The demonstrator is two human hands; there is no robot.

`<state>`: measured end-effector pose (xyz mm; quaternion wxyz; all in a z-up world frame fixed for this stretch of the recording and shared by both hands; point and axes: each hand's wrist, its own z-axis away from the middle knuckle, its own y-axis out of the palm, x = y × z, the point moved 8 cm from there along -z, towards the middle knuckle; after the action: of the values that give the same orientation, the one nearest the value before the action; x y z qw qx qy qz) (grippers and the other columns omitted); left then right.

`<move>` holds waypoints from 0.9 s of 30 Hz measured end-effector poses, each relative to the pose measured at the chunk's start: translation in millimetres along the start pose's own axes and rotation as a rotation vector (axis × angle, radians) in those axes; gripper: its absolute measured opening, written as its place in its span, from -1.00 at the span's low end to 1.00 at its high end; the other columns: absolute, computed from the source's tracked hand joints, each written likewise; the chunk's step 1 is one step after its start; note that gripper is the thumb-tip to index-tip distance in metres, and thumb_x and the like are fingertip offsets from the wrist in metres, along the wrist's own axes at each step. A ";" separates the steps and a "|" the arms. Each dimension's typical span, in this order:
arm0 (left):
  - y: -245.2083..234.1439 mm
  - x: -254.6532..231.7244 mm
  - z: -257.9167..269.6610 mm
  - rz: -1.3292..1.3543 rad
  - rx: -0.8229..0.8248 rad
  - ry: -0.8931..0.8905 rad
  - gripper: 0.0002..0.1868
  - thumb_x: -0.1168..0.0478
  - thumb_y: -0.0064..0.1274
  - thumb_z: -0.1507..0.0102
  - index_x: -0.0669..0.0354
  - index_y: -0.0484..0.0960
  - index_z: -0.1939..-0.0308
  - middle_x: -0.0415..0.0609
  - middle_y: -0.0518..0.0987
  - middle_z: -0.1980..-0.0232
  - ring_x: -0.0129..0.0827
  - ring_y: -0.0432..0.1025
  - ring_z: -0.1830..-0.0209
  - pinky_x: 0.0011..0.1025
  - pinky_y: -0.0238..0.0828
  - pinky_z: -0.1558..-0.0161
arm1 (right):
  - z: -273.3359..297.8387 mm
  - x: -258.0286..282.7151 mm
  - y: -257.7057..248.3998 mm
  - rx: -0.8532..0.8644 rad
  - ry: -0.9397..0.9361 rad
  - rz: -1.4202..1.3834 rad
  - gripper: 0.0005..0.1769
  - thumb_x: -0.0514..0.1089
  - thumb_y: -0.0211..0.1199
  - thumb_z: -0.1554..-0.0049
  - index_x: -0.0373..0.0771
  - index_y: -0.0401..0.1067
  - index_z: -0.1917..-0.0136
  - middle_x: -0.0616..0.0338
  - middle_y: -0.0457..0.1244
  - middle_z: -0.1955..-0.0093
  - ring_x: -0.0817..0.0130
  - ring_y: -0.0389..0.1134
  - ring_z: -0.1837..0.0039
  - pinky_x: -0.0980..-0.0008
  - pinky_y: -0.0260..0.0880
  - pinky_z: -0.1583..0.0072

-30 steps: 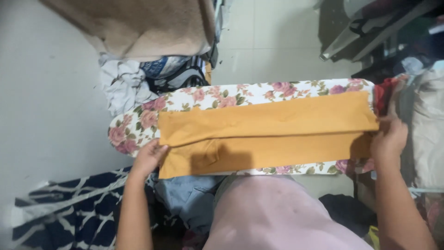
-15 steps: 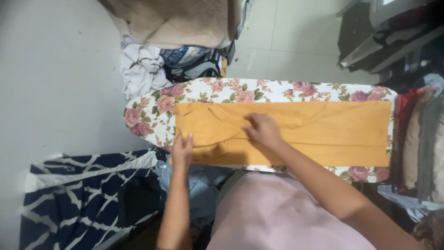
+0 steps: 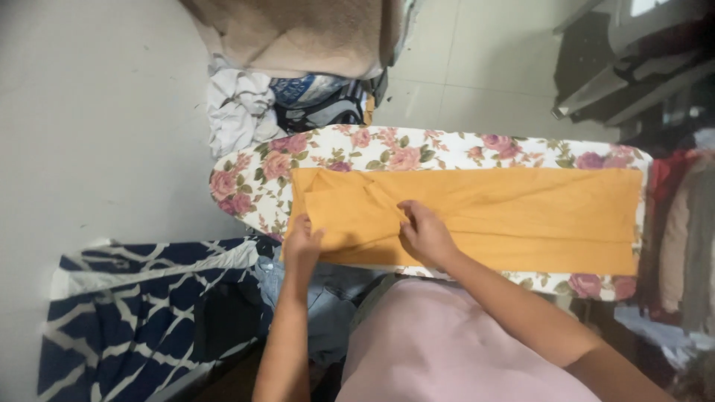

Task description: Folding various items of clothing including t-shirts and jeans on an ironing board.

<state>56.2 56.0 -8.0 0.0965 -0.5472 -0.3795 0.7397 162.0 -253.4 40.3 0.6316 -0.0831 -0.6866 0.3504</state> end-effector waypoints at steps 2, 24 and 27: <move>-11.3 -1.1 -12.5 -0.085 -0.017 -0.138 -0.49 0.14 0.24 -0.17 0.18 0.50 -0.16 0.11 0.67 0.18 -0.08 0.59 0.15 -0.20 0.49 0.06 | 2.5 -14.8 -11.1 0.046 0.101 -0.079 -0.62 -0.22 0.25 -0.14 -0.19 0.39 -0.25 0.04 0.32 0.13 0.15 0.39 0.09 0.23 0.42 0.00; -46.6 -45.2 -95.3 -0.250 -0.225 0.212 -0.63 0.23 0.19 -0.25 0.27 0.58 -0.10 0.13 0.63 0.00 0.05 0.48 -0.06 -0.16 0.40 -0.12 | 69.7 -162.3 -248.9 -0.474 0.737 -0.964 -0.59 -0.17 0.20 -0.18 -0.31 0.36 -0.29 0.14 0.39 -0.08 0.31 0.50 -0.02 0.32 0.58 0.00; -25.6 -2.3 -72.8 0.490 -0.111 0.042 -0.66 0.08 0.05 -0.43 0.25 0.54 -0.16 0.12 0.59 -0.08 -0.09 0.47 -0.10 -0.24 0.40 -0.15 | 43.8 -80.7 -198.7 -0.391 0.757 -0.844 -0.66 -0.14 0.25 -0.19 -0.23 0.37 -0.22 0.18 0.34 0.06 0.33 0.41 0.14 0.33 0.47 0.16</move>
<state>114.4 105.6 2.6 -0.1079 -0.6424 -0.2735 0.7077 201.9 -462.0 93.4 0.8898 -0.0371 -0.4394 -0.1175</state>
